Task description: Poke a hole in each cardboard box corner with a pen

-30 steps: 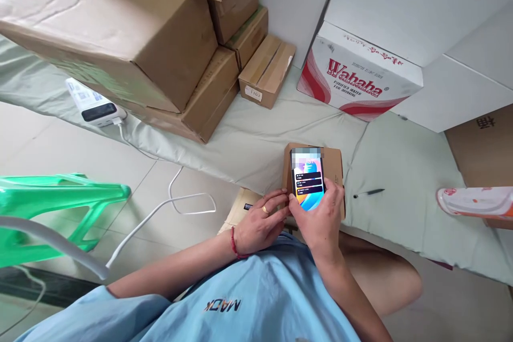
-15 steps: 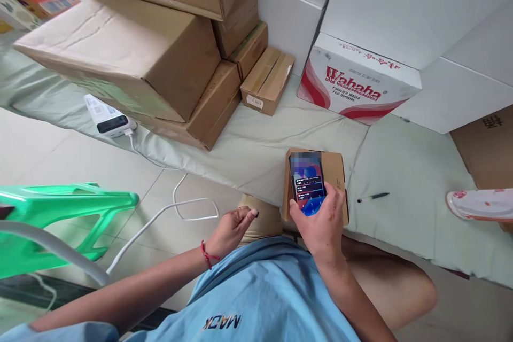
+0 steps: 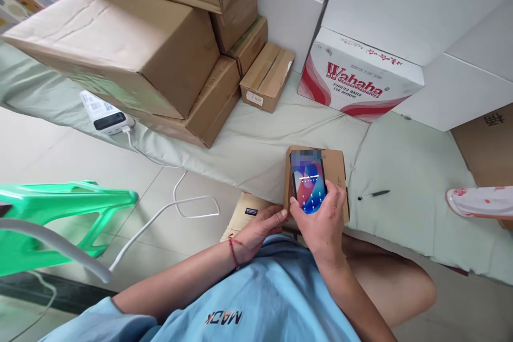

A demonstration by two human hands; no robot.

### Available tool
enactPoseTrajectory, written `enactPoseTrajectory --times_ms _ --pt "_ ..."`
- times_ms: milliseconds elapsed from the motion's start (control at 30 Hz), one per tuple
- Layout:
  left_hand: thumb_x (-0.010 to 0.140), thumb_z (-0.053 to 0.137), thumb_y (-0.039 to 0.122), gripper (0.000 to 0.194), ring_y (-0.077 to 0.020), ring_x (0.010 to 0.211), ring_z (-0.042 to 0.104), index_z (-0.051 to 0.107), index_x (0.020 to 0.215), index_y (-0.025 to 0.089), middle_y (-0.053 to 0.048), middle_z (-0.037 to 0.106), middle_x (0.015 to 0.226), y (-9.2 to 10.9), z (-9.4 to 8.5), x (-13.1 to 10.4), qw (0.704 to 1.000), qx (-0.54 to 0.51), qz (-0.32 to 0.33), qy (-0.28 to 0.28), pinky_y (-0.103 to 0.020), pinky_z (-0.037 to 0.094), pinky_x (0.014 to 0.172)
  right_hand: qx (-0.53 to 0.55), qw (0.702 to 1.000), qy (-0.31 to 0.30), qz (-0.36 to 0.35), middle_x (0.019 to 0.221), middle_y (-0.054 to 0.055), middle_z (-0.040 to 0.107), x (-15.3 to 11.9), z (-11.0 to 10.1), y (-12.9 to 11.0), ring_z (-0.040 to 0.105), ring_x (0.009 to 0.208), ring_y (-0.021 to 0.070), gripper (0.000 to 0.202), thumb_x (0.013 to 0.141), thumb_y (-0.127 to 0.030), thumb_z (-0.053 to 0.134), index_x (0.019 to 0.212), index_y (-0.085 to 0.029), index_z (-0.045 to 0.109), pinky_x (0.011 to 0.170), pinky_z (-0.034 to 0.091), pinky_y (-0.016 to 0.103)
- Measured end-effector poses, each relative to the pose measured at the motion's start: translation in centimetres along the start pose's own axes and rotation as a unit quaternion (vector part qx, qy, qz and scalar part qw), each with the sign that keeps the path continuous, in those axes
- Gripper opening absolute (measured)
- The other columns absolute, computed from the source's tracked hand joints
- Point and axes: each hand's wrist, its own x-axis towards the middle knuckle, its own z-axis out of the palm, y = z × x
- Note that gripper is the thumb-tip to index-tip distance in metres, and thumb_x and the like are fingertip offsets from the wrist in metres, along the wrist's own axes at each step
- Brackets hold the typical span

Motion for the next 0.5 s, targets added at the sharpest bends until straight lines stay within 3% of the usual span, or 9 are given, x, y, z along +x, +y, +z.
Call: enactPoseTrajectory --times_ms 133,367,500 --pt "0.081 0.091 0.065 0.061 -0.0331 0.133 0.065 0.076 0.119 0.02 -0.012 0.076 0.13 0.3 1.1 0.3 0.999 -0.033 0.016 -0.03 -0.045 0.048 0.112 0.001 1.0 -0.011 0.018 0.133 0.021 0.06 -0.1 0.0 -0.2 0.067 0.111 0.0372 0.075 0.082 -0.053 0.079 0.141 -0.019 0.047 0.079 0.061 0.05" --pt "0.074 0.097 0.064 0.062 -0.0316 0.12 0.072 0.076 0.109 0.017 -0.012 0.079 0.115 0.1 2.3 0.9 0.998 -0.067 0.017 -0.006 -0.04 0.052 0.101 0.018 0.999 -0.01 0.04 0.133 0.02 0.06 -0.1 0.0 -0.4 0.066 0.114 0.0381 0.076 0.081 -0.052 0.079 0.141 -0.018 0.049 0.083 0.061 0.052" --pt "0.067 0.101 0.064 0.066 -0.0292 0.113 0.073 0.076 0.104 0.016 -0.012 0.079 0.111 0.3 2.8 1.0 0.998 -0.066 0.019 0.012 -0.037 0.052 0.096 0.071 0.997 0.019 0.022 0.129 0.017 0.06 -0.1 -0.4 -0.1 0.065 0.117 0.0353 0.071 0.081 -0.053 0.08 0.137 -0.02 0.052 0.096 0.059 0.055"
